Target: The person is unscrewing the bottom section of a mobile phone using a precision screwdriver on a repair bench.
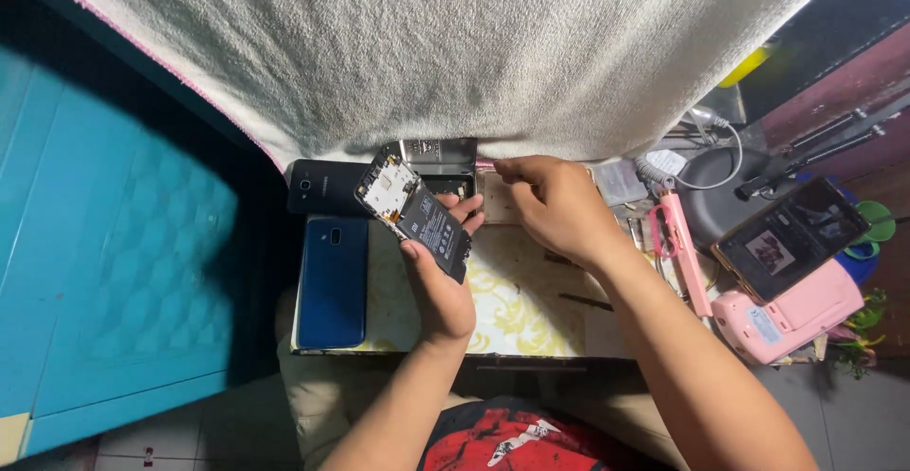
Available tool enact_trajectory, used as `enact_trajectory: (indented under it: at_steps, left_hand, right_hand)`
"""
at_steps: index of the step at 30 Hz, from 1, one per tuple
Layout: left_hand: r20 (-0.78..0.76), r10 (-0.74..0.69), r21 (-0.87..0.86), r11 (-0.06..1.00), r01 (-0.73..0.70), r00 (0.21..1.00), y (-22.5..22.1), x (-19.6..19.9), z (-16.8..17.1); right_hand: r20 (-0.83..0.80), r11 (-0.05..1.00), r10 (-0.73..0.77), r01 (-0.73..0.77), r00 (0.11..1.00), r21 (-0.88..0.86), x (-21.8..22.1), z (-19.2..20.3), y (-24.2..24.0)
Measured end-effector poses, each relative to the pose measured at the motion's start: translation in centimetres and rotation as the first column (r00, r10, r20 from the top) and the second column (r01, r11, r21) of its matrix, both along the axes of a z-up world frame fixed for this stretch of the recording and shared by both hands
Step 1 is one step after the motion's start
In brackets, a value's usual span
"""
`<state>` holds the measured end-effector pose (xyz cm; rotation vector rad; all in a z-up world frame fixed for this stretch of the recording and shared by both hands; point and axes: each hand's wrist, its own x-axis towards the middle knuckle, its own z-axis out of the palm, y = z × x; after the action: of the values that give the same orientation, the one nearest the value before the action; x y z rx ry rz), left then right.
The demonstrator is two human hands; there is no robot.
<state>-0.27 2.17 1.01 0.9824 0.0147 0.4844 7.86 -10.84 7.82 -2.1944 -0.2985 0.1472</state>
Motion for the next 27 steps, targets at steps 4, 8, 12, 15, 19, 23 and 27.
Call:
enact_trajectory:
  at_steps: [4, 8, 12, 15, 19, 23, 27]
  left_hand:
    - [0.008, 0.003, -0.02, 1.0, -0.003, 1.0, 0.5, 0.1, -0.1]
    - [-0.017, -0.021, -0.063, 0.998, 0.02, 1.0, 0.5, -0.2, 0.1]
    - [-0.083, -0.057, -0.14, 0.989, 0.045, 0.995, 0.5, -0.3, 0.0]
    - [-0.144, -0.102, -0.203, 0.976, 0.072, 0.984, 0.4, -0.6, 1.4]
    - [-0.157, -0.172, -0.268, 0.955, 0.126, 0.972, -0.4, -1.0, 1.6]
    - [-0.173, -0.169, -0.248, 0.961, 0.123, 0.97, -0.9, -1.1, 0.9]
    - [-0.169, -0.039, -0.246, 0.969, -0.004, 0.985, -0.7, -1.3, -0.2]
  right_hand:
    - [-0.057, 1.0, -0.003, 0.002, 0.998, -0.021, 0.3, 0.5, 0.0]
    - [-0.092, 0.985, -0.081, 0.094, 0.992, 0.145, -0.6, 1.1, -1.0]
    - [0.062, 0.845, -0.151, 0.096, 0.987, 0.526, -3.0, -0.4, -2.6]
    - [-0.007, 0.682, -0.294, 0.215, 0.956, 0.698, -5.1, -2.9, -3.2]
    - [0.068, 0.563, -0.493, 0.258, 0.867, 0.785, -8.0, -5.9, -2.5]
    - [0.235, 0.565, -0.587, 0.184, 0.775, 0.804, -8.8, -7.6, -2.1]
    - [0.4, 0.743, -0.471, 0.109, 0.786, 0.66, -8.3, -5.1, -1.9]
